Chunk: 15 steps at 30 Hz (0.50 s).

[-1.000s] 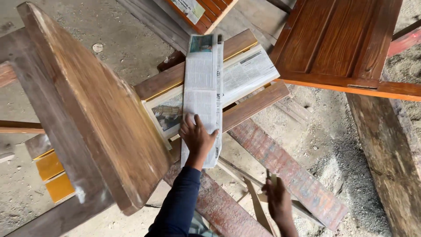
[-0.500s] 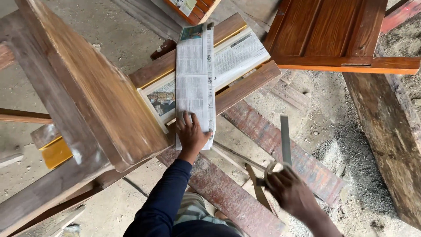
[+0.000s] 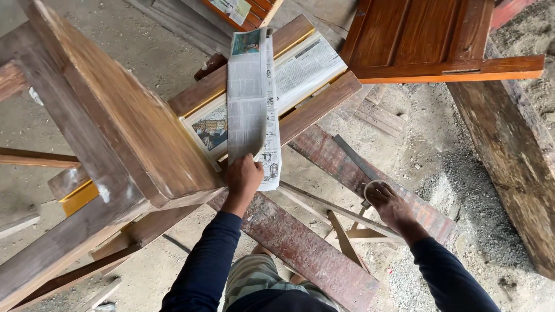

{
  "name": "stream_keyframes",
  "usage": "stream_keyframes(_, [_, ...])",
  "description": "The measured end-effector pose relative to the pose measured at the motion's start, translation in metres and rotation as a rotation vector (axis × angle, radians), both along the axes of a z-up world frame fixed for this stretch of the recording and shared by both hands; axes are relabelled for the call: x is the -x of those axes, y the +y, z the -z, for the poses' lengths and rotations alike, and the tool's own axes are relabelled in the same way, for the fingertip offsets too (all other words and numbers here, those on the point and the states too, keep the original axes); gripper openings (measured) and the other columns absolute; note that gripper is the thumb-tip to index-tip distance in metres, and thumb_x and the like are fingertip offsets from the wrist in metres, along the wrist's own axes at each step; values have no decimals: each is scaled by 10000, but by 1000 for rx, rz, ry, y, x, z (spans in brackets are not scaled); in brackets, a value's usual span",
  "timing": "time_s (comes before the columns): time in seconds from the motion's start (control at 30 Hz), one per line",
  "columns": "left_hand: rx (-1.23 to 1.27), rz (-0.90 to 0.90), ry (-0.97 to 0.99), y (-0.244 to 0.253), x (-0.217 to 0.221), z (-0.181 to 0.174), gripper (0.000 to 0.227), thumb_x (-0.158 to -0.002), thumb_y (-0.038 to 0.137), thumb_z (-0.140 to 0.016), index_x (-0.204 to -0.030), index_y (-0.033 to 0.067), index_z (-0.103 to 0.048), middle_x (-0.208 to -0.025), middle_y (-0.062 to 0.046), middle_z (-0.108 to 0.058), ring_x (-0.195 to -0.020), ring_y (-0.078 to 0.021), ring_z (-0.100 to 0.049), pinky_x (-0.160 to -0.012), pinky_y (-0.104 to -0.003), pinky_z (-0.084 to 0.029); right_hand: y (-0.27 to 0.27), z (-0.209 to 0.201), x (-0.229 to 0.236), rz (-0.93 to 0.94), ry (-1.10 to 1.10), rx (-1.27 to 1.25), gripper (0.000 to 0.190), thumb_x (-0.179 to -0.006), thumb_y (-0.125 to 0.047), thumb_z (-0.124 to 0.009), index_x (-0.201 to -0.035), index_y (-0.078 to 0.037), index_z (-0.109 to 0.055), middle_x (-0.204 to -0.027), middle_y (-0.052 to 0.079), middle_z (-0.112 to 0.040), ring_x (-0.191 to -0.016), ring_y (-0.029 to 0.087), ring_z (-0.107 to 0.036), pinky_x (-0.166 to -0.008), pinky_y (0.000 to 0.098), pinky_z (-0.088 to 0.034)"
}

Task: Masking parts of a wooden chair using newspaper and tape to prepare for finishing or protection.

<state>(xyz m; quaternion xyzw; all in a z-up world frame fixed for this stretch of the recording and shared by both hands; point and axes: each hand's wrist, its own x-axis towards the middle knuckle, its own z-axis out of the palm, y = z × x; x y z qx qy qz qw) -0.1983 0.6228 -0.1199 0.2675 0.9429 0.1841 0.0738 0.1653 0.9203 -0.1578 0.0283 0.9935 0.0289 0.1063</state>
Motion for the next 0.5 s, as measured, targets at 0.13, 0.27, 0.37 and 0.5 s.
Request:
stream_keyframes(0.13, [-88, -53, -109, -10, 14, 10, 195, -890, 190, -592, -812, 38, -686, -826, -220, -736, -722, -369, -729, -670, -488, -580, -8, -21, 6, 5, 112, 36, 511, -867, -23, -519, -1360, -133, -594, -1450, 67, -577, -1394, 221, -497, -1215, 415, -384])
stream_keyframes(0.27, [-144, -100, -104, -14, 14, -9, 191, -870, 196, -620, -777, 45, -692, -814, -207, -728, -780, -413, -695, -681, -513, -550, -12, -48, 1, 555, -778, 77, 474, -1135, -180, -365, -1600, -266, -350, -1316, 128, -659, -1166, 201, -690, -1086, 315, -534])
stream_keyframes(0.37, [-226, -83, 9, -15, 9, -25, 181, -869, 184, -622, -791, 34, -688, -802, -197, -712, -795, -420, -684, -668, -526, -530, 8, -14, -39, 261, 217, 99, 290, -987, -256, -601, -1241, -138, -678, -1318, 57, -675, -1217, 162, -610, -1073, 347, -569])
stream_keyframes(0.5, [-108, 77, 71, -14, 2, -25, 174, -921, 154, -609, -977, -4, -655, -939, -216, -692, -852, -391, -707, -717, -499, -567, 11, -10, -67, 575, -150, 9, 392, -942, -380, -678, -1262, -156, -685, -1247, 66, -638, -1194, 210, -572, -997, 332, -580])
